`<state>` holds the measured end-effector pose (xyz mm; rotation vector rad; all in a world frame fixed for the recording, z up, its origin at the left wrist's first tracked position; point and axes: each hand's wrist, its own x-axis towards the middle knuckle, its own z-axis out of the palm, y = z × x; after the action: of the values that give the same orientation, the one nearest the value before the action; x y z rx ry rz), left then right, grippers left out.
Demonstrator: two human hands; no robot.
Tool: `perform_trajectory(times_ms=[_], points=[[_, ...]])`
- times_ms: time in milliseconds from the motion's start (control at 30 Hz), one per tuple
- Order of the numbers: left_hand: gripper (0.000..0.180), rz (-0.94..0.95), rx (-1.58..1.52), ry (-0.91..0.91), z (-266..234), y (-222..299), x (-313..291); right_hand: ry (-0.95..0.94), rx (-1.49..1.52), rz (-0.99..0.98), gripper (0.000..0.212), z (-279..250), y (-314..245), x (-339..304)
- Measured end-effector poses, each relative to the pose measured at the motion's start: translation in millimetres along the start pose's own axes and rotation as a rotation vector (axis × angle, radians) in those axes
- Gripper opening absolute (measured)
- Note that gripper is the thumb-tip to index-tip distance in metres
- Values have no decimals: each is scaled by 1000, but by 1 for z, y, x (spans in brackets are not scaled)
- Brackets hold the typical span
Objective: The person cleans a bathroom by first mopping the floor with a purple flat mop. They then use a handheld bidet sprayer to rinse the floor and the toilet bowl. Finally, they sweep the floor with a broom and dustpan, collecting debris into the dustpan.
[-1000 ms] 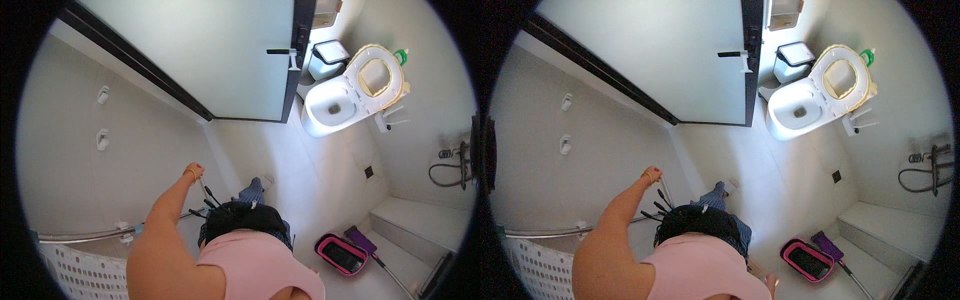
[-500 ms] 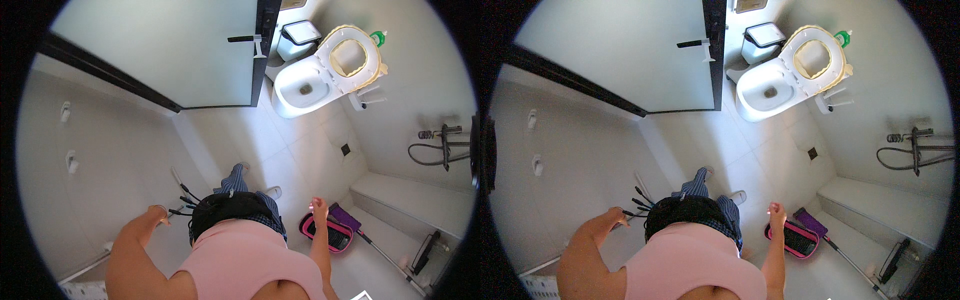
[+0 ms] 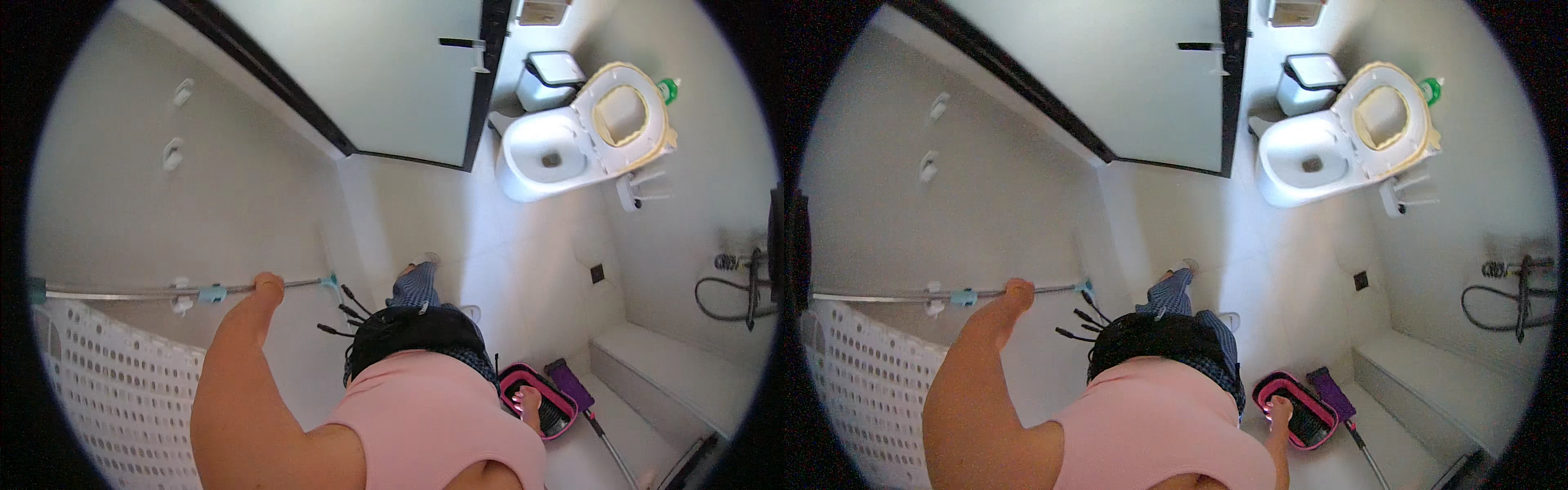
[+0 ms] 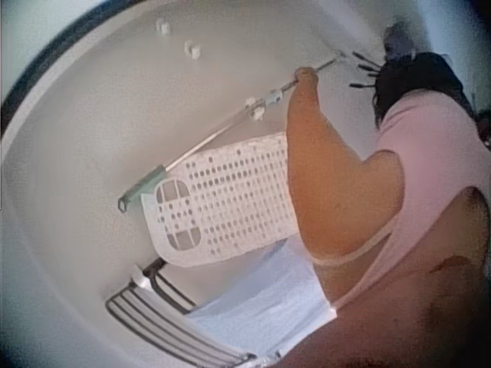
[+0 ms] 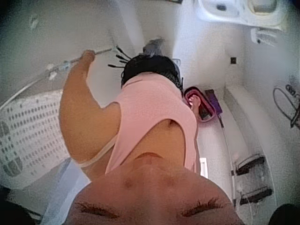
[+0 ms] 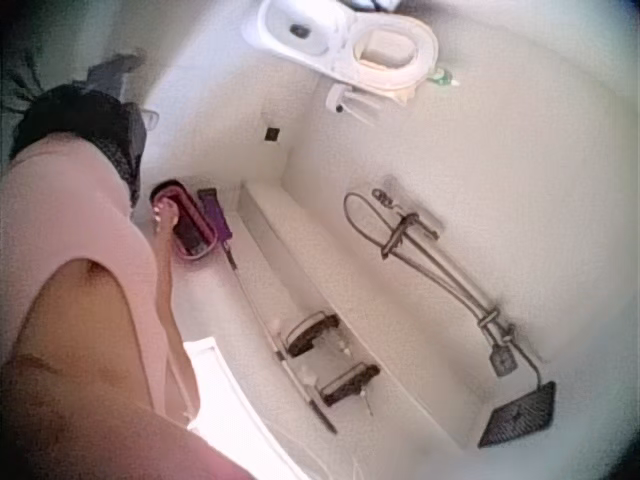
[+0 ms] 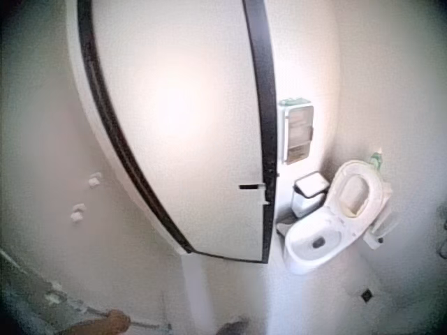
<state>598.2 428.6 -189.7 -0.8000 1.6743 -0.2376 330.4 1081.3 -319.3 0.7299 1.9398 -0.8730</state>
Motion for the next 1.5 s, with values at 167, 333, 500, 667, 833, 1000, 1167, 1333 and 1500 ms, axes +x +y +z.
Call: perform_trajectory(times_ms=[167,333,500,667,833,1000,1167,1333,1500], points=[[26,97,-117,71,-33,-2,-27,14,14,-72,19,-9,-28,21],[28,83,-130,-122,-36,-4,-25,-54,-16,-121,20,11,-65,35],[27,216,-156,21,-20,10,-6,-122,-110,-177,24,40,-102,28],[24,257,101,-50,-91,69,14,-133,-158,-226,28,51,-114,20],[26,233,131,88,-172,80,3,65,-188,-626,24,53,-135,3],[23,270,307,158,-209,194,35,296,-173,-1114,10,52,-263,-135],[9,356,715,348,-263,321,-17,636,-477,-1941,22,35,-337,-282],[9,324,1446,729,-287,415,-85,955,-1410,-1472,36,0,-367,-307],[14,439,1801,1080,-285,452,-143,835,-1764,-749,33,-76,-345,-245]])
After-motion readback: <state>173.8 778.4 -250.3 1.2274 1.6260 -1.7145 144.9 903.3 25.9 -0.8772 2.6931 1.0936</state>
